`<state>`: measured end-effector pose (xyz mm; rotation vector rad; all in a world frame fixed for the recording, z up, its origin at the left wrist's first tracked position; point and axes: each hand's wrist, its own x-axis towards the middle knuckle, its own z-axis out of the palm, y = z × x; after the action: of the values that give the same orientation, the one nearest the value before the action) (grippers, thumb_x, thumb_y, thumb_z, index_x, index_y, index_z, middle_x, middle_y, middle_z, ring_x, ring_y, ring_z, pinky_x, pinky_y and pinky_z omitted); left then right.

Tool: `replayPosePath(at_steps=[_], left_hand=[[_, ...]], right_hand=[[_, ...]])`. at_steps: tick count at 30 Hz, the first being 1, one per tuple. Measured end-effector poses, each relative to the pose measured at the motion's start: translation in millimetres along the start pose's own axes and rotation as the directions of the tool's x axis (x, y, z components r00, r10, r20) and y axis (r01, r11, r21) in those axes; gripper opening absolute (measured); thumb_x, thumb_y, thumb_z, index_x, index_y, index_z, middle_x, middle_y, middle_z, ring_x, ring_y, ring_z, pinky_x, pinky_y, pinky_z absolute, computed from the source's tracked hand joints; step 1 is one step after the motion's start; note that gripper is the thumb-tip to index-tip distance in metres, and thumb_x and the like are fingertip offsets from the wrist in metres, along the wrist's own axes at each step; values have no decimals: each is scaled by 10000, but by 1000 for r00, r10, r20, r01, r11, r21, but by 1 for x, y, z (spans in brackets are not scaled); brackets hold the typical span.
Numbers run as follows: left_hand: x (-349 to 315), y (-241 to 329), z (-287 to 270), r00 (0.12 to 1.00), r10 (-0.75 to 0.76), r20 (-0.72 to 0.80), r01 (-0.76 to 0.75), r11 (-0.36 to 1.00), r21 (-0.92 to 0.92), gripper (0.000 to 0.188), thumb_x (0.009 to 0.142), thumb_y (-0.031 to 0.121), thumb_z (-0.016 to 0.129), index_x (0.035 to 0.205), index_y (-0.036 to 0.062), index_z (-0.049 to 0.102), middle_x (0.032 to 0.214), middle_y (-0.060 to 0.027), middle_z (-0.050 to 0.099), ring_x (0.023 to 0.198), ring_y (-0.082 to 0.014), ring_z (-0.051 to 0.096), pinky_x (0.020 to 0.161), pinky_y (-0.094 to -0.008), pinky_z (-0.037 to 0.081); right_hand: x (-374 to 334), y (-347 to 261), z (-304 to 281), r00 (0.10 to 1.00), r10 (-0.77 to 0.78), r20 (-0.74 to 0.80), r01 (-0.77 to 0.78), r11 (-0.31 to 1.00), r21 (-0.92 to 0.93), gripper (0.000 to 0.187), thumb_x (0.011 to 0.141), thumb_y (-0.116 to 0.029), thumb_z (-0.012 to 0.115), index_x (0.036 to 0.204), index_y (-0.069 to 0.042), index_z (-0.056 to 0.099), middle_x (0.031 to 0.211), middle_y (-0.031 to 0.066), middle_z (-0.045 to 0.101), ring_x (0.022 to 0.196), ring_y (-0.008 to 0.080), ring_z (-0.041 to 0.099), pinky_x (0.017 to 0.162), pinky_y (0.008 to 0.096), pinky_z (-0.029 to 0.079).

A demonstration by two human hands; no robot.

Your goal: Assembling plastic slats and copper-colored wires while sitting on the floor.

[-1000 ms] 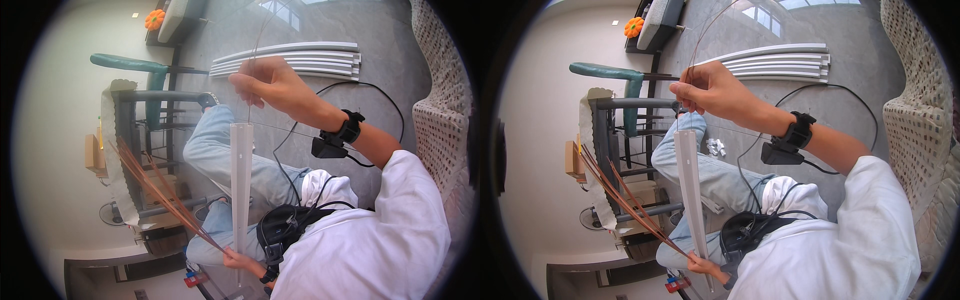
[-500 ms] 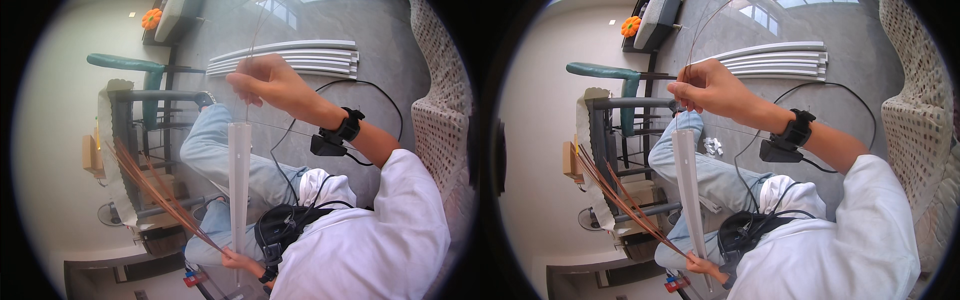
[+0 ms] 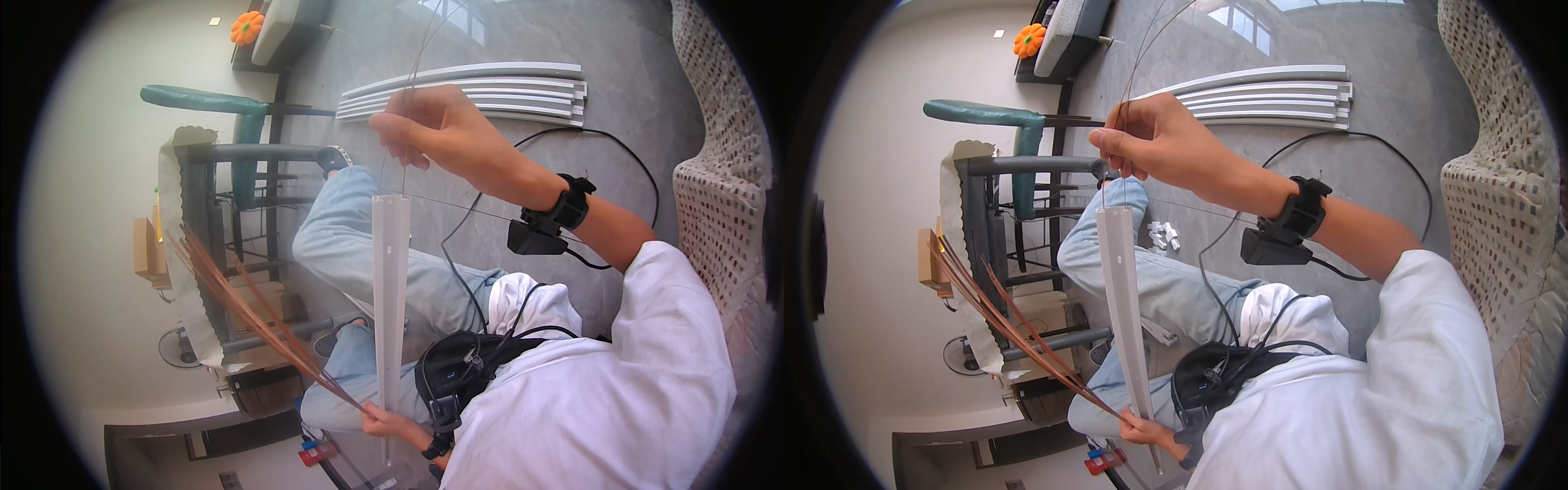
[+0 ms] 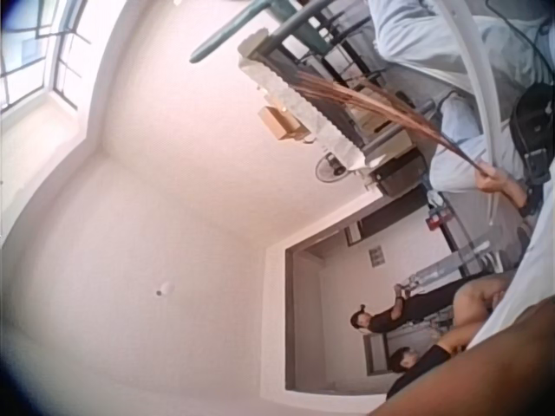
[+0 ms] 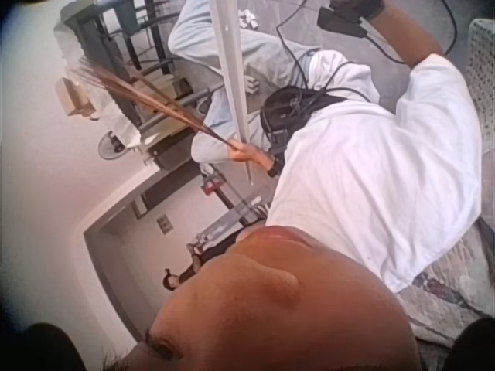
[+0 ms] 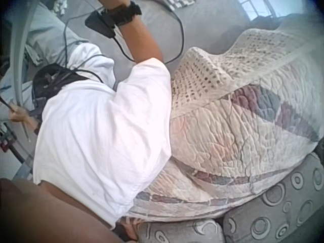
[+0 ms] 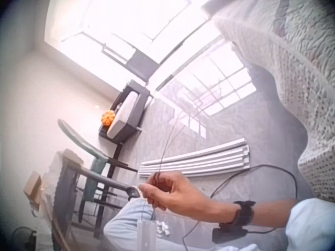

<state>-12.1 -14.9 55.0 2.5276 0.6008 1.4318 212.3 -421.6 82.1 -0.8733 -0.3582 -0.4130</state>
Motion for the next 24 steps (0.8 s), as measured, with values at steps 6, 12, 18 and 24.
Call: replayPosePath(at_steps=[6,12,18,24], left_hand=[[-2,4,-1,1000,-19,2,19,1000,21,351,826,216,551,787,-125,628,570,-191,563,517,-259,463,531,-418,358],[-1,4,-2,999,-52,16,53,998,-29,364,834,212,528,788,-141,609,577,-148,540,556,-220,450,559,-388,362],[0,15,-2,986,-163,-26,149,948,-280,345,847,173,525,629,-82,445,592,-33,404,579,-150,365,511,-340,295],[4,17,0,980,-197,-20,175,908,-381,278,804,152,471,599,33,324,598,9,322,569,-129,315,503,-320,260]], right_hand=[[1,-4,-2,1000,-4,22,5,1000,-29,288,911,-244,599,779,12,618,658,30,603,590,64,551,497,194,416],[-4,-22,6,999,32,-22,-34,997,-76,283,906,-236,588,776,15,610,651,35,586,595,70,537,535,215,416],[-16,-59,28,985,-163,-58,157,983,-91,218,899,-171,620,775,7,599,663,2,549,594,56,512,516,212,417],[-22,-84,48,950,-313,-7,310,943,-118,196,884,-62,619,723,29,557,645,19,525,597,50,510,537,205,432]])
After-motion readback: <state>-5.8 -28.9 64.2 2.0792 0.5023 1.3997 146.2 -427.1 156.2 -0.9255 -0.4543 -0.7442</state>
